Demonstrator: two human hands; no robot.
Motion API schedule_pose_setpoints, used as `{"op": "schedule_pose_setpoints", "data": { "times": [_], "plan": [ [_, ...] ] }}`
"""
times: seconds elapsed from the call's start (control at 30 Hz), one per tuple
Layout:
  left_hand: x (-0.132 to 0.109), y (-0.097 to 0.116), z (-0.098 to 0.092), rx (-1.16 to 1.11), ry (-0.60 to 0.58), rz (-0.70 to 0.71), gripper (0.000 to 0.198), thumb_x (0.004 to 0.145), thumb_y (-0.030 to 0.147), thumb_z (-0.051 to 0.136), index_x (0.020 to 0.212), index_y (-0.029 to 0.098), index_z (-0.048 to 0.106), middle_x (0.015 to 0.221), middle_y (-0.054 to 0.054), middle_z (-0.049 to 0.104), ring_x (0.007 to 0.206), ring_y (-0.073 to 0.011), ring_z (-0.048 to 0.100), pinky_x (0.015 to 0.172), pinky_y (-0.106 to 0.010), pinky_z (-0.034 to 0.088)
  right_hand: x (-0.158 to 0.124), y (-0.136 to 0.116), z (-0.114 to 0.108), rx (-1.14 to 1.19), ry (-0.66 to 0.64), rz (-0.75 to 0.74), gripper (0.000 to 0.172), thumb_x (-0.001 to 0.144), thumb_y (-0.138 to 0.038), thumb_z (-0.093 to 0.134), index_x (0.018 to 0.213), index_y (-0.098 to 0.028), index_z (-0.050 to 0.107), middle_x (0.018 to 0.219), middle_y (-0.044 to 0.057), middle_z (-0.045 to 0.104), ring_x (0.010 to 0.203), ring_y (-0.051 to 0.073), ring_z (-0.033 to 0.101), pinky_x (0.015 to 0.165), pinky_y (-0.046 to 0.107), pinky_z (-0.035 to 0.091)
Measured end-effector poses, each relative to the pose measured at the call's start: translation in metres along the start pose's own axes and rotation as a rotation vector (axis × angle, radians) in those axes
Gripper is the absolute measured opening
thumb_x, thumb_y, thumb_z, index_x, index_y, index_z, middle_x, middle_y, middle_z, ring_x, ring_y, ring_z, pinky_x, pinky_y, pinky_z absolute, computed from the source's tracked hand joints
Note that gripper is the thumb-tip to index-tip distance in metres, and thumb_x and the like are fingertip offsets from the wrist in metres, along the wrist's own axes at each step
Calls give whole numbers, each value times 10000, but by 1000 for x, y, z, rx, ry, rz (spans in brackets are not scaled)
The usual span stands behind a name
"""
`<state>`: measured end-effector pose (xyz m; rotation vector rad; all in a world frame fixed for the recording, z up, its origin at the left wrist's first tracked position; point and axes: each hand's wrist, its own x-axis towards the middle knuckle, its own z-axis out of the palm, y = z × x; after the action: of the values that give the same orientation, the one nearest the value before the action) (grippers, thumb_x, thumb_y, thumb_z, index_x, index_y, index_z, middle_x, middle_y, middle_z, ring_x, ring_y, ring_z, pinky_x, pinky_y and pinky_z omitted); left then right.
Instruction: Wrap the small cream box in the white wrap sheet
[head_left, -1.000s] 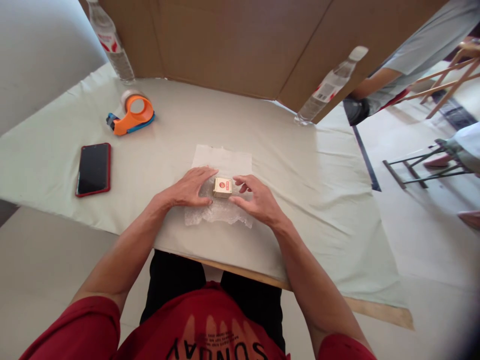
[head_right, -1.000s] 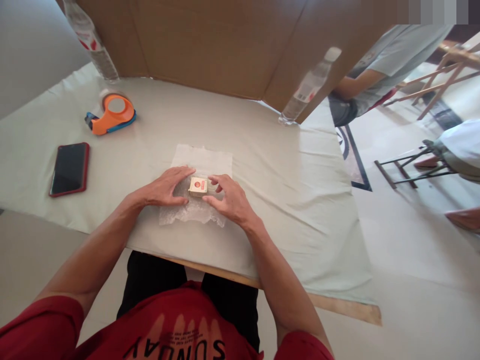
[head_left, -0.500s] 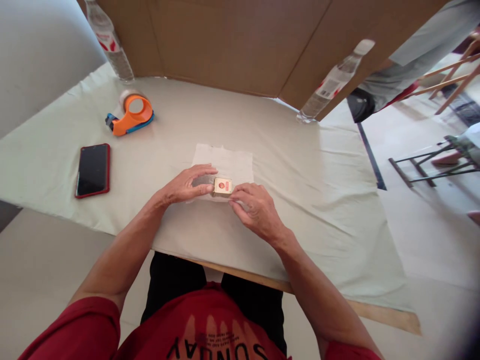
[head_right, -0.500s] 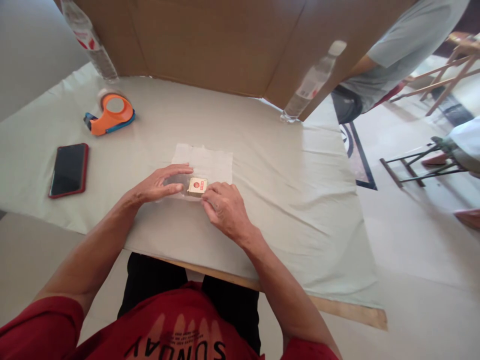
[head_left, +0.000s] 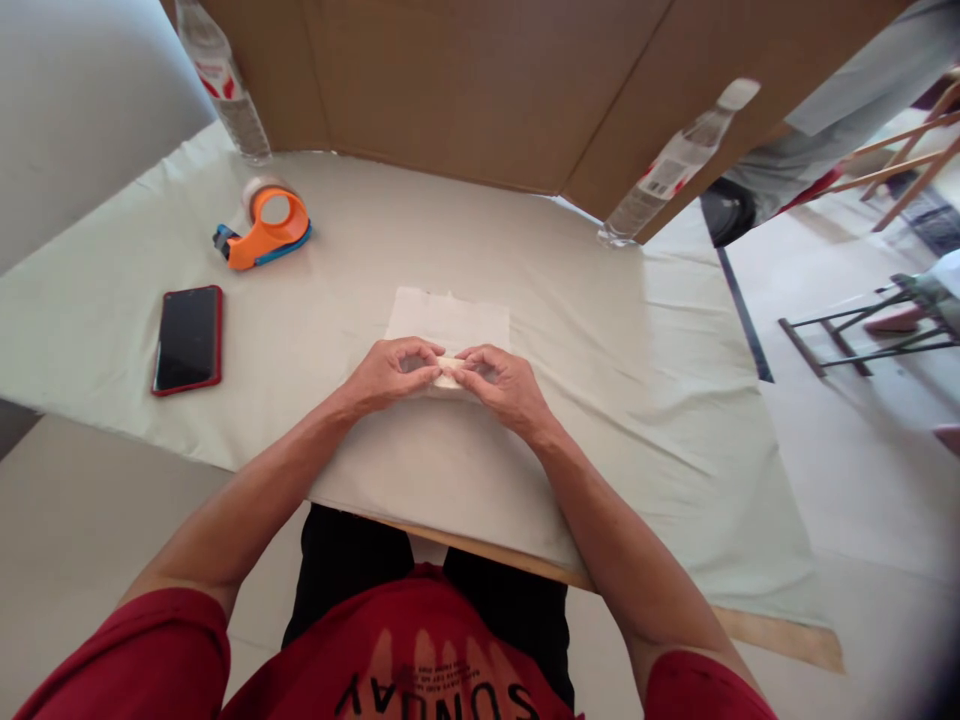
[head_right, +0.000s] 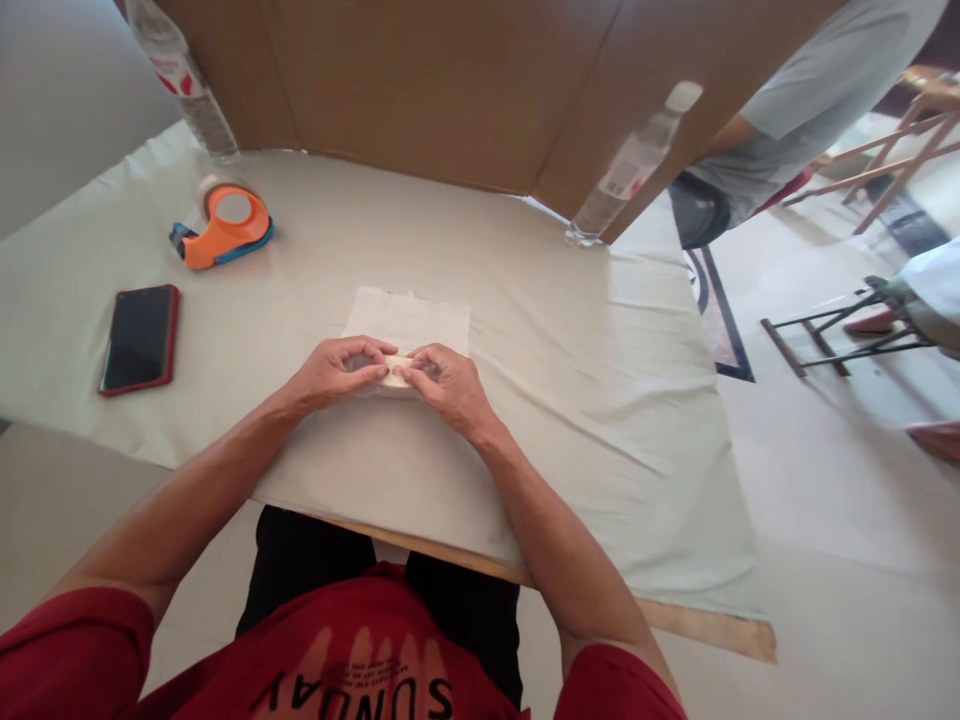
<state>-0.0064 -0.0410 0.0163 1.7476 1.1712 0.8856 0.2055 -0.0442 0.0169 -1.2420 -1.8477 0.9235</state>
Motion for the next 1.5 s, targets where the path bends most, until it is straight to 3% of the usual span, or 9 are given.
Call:
{"op": "schedule_pose_setpoints", "data": {
  "times": [0.27, 0.5, 0.7, 0.8, 0.9, 0.97, 1.1, 1.3, 1.5],
  "plan": [
    [0, 2, 4, -62, 19, -20, 216, 781, 361, 641, 770, 149, 678, 866, -59, 759, 750, -145, 643, 681, -235, 458, -3, -5, 0, 29, 18, 34, 180, 802, -378, 677, 770, -201, 683, 834, 22, 752, 807, 174, 671, 782, 286, 481],
    [0, 1, 4, -41, 20, -39, 205, 777, 350, 651, 766, 149, 687, 794, -37, 733, 679, -124, 590, 619, -221, 425, -3, 0, 1, -20, -12, 23, 174, 823, -373, 648, 786, -205, 674, 797, 16, 735, 768, 177, 654, 734, 289, 470],
    [0, 0, 4, -28, 18, -77, 216, 780, 365, 662, 774, 153, 702, 773, -27, 714, 672, -123, 558, 617, -227, 404, -11, -10, 3, -505, 259, -327, 147, 925, -293, 557, 902, -206, 673, 1064, 95, 725, 997, 243, 604, 926, 409, 353],
    [1, 1, 4, -13, 17, -73, 224, 778, 380, 654, 774, 160, 691, 771, -29, 706, 693, -137, 560, 635, -237, 416, -17, -20, 8, -654, 121, -437, 191, 968, -298, 519, 906, -216, 681, 996, 74, 732, 924, 233, 580, 895, 413, 317],
    [1, 4, 2, 28, 17, -92, 242, 776, 402, 633, 786, 165, 676, 746, -23, 679, 685, -143, 545, 631, -246, 418, -19, -22, 14, -720, 4, -458, 228, 977, -344, 518, 948, -190, 684, 1015, 91, 728, 915, 245, 556, 858, 410, 312],
    [0, 7, -2, 69, 9, -112, 244, 764, 401, 634, 820, 166, 669, 740, -13, 657, 675, -141, 532, 629, -248, 417, -19, -21, 16, -742, -8, -451, 240, 985, -341, 507, 975, -178, 682, 1037, 101, 721, 925, 248, 545, 856, 407, 309],
    [-6, 13, -13, 103, 47, -146, 312, 736, 363, 635, 979, 168, 656, 924, -31, 683, 793, -161, 584, 731, -270, 461, -18, -20, 16, -775, -23, -447, 241, 999, -341, 487, 1002, -190, 675, 1048, 98, 709, 932, 249, 527, 842, 397, 298],
    [-21, 9, -26, 248, 58, -266, 296, 743, 351, 573, 964, 170, 651, 651, 42, 509, 607, -134, 460, 588, -254, 364, -17, -18, 17, -808, -12, -473, 218, 990, -345, 508, 1061, -200, 656, 1076, 84, 690, 939, 249, 494, 835, 397, 281],
    [-23, 11, -33, 229, 155, -418, 370, 689, 421, 684, 958, 173, 631, 741, 5, 600, 654, -150, 547, 592, -249, 398, -15, -18, 19, -816, -15, -470, 200, 987, -337, 504, 1039, -210, 649, 1058, 85, 677, 926, 252, 478, 822, 403, 267]
  ]
}}
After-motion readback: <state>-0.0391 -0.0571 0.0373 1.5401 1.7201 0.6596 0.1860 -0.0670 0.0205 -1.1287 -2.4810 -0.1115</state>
